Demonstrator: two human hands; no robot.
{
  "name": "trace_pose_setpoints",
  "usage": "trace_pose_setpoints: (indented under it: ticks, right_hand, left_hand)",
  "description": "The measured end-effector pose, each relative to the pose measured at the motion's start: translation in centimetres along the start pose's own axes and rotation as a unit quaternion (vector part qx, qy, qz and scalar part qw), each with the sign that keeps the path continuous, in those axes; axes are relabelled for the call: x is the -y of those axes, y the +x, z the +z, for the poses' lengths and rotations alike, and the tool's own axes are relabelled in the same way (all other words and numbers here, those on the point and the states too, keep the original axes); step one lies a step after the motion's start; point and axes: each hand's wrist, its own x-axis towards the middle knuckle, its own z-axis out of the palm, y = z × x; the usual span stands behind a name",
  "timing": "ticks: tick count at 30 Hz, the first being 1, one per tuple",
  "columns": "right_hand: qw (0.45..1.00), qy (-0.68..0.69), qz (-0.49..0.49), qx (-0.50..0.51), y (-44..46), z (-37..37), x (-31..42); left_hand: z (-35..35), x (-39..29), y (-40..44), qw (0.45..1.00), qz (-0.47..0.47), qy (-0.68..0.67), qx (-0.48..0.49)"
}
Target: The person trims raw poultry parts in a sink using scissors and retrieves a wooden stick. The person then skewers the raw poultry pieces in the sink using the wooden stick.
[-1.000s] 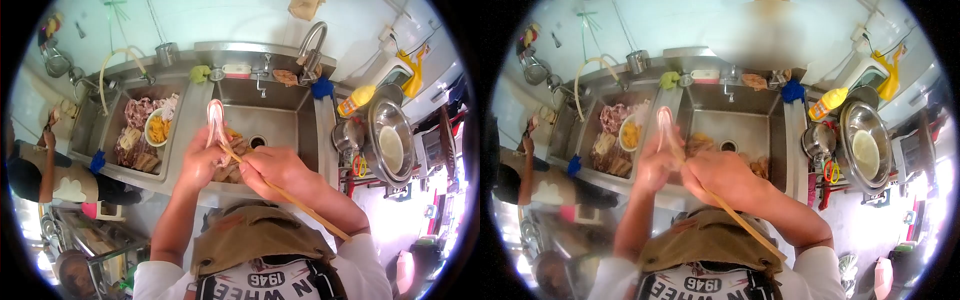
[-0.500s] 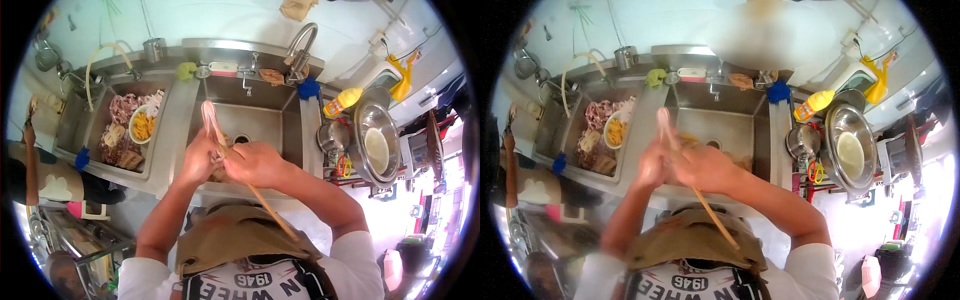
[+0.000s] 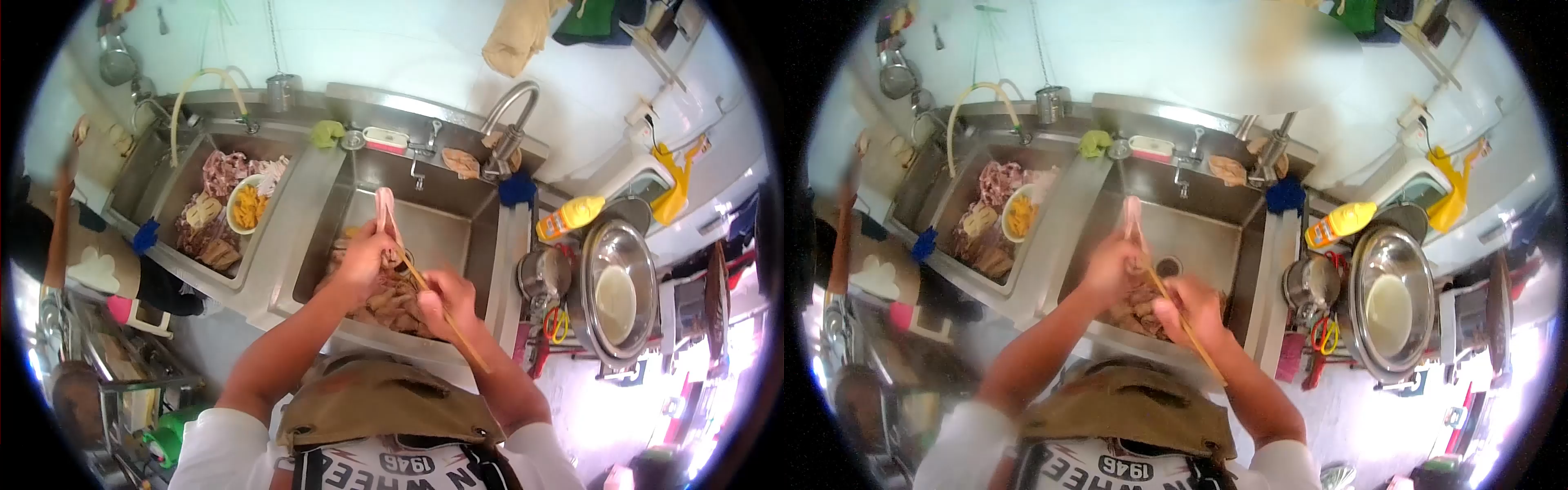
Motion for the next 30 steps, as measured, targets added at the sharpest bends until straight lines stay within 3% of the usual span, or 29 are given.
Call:
trace_pose_setpoints:
  ticks: [2, 5, 8, 10, 11, 13, 15, 16, 17, 19, 20, 21, 23, 24, 25, 26, 27, 28, 30]
  right_hand:
    - [0.996, 0.063, 0.061, -0.008, -1.6, -1.2, -1.3]
    - [0.995, 0.059, 0.078, 0.009, -2.0, -3.2, -2.2]
    - [0.990, -0.063, -0.125, -0.035, -2.3, -3.3, -4.4]
    - [0.988, -0.074, -0.137, -0.023, -1.8, -3.2, -6.0]
    - [0.986, -0.081, -0.141, -0.014, -2.0, -3.0, -6.9]
    - [0.995, -0.085, -0.040, 0.030, -2.4, -3.4, -7.7]
    - [0.997, -0.028, 0.073, 0.029, -1.6, -3.9, -6.3]
    - [0.996, -0.007, 0.057, -0.072, -1.7, -2.7, -8.1]
    - [0.973, 0.119, 0.176, -0.091, -1.7, -2.6, -8.6]
    - [0.836, 0.357, 0.400, -0.117, -1.2, -2.6, -8.4]
    - [0.787, 0.454, 0.386, -0.161, -1.5, -1.5, -9.4]
    - [0.746, 0.491, 0.421, -0.160, -1.3, -1.3, -9.7]
    - [0.657, 0.556, 0.483, -0.158, -0.5, -1.3, -10.4]
    - [0.638, 0.556, 0.502, -0.179, -0.1, -1.4, -10.8]
    - [0.618, 0.556, 0.519, -0.201, 0.4, -1.5, -11.1]
    - [0.609, 0.548, 0.529, -0.221, 1.4, -2.1, -11.3]
    - [0.599, 0.540, 0.539, -0.241, 2.4, -2.9, -11.4]
    - [0.620, 0.513, 0.542, -0.241, 3.3, -3.0, -12.2]
    - [0.698, 0.460, 0.516, -0.186, 3.7, -2.9, -14.3]
  left_hand:
    - [0.6, 0.7, 0.5, 0.997, 0.027, 0.068, -0.014]
    - [3.1, 2.6, 0.4, 0.989, 0.042, 0.131, -0.051]
    - [5.7, 3.8, 0.2, 0.959, 0.071, 0.264, -0.075]
    - [6.8, 4.1, -0.2, 0.912, 0.097, 0.395, -0.060]
    - [6.8, 5.2, -0.1, 0.926, 0.103, 0.358, -0.052]
    - [6.2, 7.5, 1.0, 0.951, 0.128, 0.279, -0.036]
    - [5.9, 7.7, 1.8, 0.911, 0.176, 0.372, -0.006]
    - [5.8, 7.6, 2.0, 0.921, 0.174, 0.349, -0.011]
    - [5.9, 7.5, 2.3, 0.930, 0.172, 0.325, -0.015]
    - [7.8, 6.7, 2.6, 0.983, 0.118, 0.129, -0.058]
    - [7.1, 7.7, 3.6, 0.985, 0.135, 0.089, -0.061]
    - [6.1, 7.8, 4.2, 0.976, 0.139, 0.162, -0.049]
    - [4.2, 7.6, 5.3, 0.942, 0.142, 0.303, -0.019]
    - [4.2, 6.8, 5.5, 0.929, 0.083, 0.358, -0.036]
    - [4.0, 6.6, 6.1, 0.842, 0.146, 0.519, 0.006]
    - [3.7, 6.0, 6.7, 0.717, 0.204, 0.665, 0.038]
    - [2.4, 6.6, 7.8, 0.722, 0.382, 0.562, 0.130]
    - [0.9, 6.9, 8.0, 0.734, 0.254, 0.611, 0.155]
    - [-1.0, 6.8, 8.2, 0.661, 0.363, 0.630, 0.183]
